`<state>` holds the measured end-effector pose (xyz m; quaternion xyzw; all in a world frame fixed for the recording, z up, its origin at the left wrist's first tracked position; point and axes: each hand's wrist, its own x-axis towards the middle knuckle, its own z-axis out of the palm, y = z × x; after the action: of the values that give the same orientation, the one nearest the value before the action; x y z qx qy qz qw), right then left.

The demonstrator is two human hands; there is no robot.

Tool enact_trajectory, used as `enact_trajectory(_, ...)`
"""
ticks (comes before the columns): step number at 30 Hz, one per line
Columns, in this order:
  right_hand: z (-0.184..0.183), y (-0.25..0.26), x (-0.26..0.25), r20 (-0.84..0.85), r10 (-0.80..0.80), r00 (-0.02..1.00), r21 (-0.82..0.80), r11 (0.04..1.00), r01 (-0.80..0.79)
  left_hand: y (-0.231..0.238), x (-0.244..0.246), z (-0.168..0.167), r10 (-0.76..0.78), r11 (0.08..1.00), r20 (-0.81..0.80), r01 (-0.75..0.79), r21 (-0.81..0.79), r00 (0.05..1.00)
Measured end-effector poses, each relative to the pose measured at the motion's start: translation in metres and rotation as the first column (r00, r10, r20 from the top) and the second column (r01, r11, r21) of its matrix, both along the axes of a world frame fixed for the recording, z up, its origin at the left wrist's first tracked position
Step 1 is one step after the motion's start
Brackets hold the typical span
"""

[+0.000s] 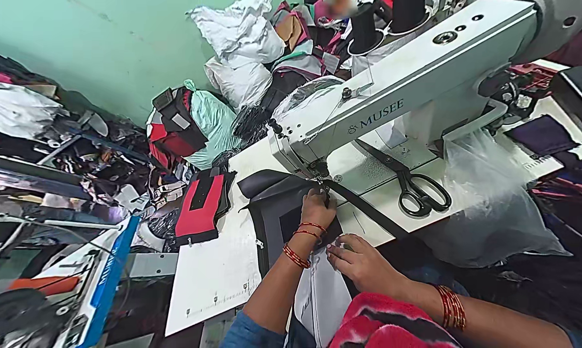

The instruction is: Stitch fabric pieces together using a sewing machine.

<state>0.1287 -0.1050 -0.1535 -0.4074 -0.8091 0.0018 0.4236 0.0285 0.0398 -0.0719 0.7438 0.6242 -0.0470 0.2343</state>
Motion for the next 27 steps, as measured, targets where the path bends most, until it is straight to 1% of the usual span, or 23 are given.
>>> enact_trajectory(3,0.02,0.006,-0.001,0.062,-0.015,0.998,0.012,1.0,0.014,0.003,0.002,0.004,-0.006,1.0,-0.027,0.005,-0.029,1.0)
enact_trajectory(6,0.033,0.01,-0.003,0.064,0.047,0.997,-0.03,0.999,-0.045,0.004,0.008,0.01,-0.025,0.998,-0.089,0.021,-0.051,0.996)
enact_trajectory(8,0.039,0.01,-0.003,0.076,0.069,0.995,-0.061,0.996,-0.064,0.006,0.018,0.02,-0.023,0.995,-0.181,0.004,-0.105,0.983)
enact_trajectory(10,0.045,0.01,-0.002,0.122,0.069,0.99,-0.068,0.996,-0.061,0.007,0.03,0.029,-0.019,0.99,-0.269,-0.02,-0.142,0.963)
enact_trajectory(12,0.049,0.013,0.002,0.176,0.092,0.98,-0.076,0.994,-0.08,0.006,0.04,0.033,-0.047,0.987,-0.345,-0.011,-0.163,0.937)
enact_trajectory(13,0.052,0.015,0.008,0.192,0.143,0.971,-0.112,0.986,-0.123,0.005,0.043,0.033,-0.074,0.984,-0.374,0.007,-0.177,0.924)
enact_trajectory(14,0.057,0.019,0.017,0.177,0.225,0.958,-0.186,0.964,-0.193,0.004,0.045,0.032,-0.1,0.982,-0.393,0.027,-0.188,0.914)
enact_trajectory(15,0.062,0.025,0.028,0.119,0.317,0.941,-0.285,0.919,-0.273,0.004,0.044,0.03,-0.112,0.981,-0.4,0.037,-0.191,0.91)
enact_trajectory(16,0.067,0.034,0.04,0.035,0.371,0.928,-0.374,0.866,-0.332,0.005,0.042,0.029,-0.112,0.98,-0.394,0.036,-0.196,0.912)
enact_trajectory(17,0.073,0.045,0.052,-0.021,0.363,0.931,-0.45,0.828,-0.334,0.008,0.038,0.028,-0.112,0.979,-0.38,0.035,-0.203,0.918)
enact_trajectory(18,0.078,0.059,0.061,-0.036,0.309,0.95,-0.524,0.804,-0.281,0.012,0.032,0.026,-0.106,0.978,-0.345,0.034,-0.207,0.933)
enact_trajectory(20,0.087,0.093,0.071,0.014,0.151,0.988,-0.697,0.71,-0.099,0.017,0.019,0.024,-0.099,0.976,-0.232,0.049,-0.213,0.968)
enact_trajectory(21,0.084,0.112,0.071,0.042,0.072,0.997,-0.743,0.669,-0.017,0.018,0.013,0.025,-0.102,0.975,-0.176,0.063,-0.214,0.979)
enact_trajectory(22,0.079,0.13,0.07,0.056,0.019,0.998,-0.766,0.642,0.03,0.019,0.009,0.026,-0.111,0.975,-0.124,0.084,-0.204,0.986)
enact_trajectory(24,0.064,0.158,0.063,0.034,-0.016,0.999,-0.767,0.641,0.036,0.021,0.001,0.026,-0.13,0.974,-0.039,0.12,-0.194,0.991)
enact_trajectory(27,0.053,0.177,0.051,0.051,-0.005,0.999,-0.73,0.682,0.041,0.023,-0.008,0.026,-0.149,0.972,0.041,0.154,-0.178,0.988)
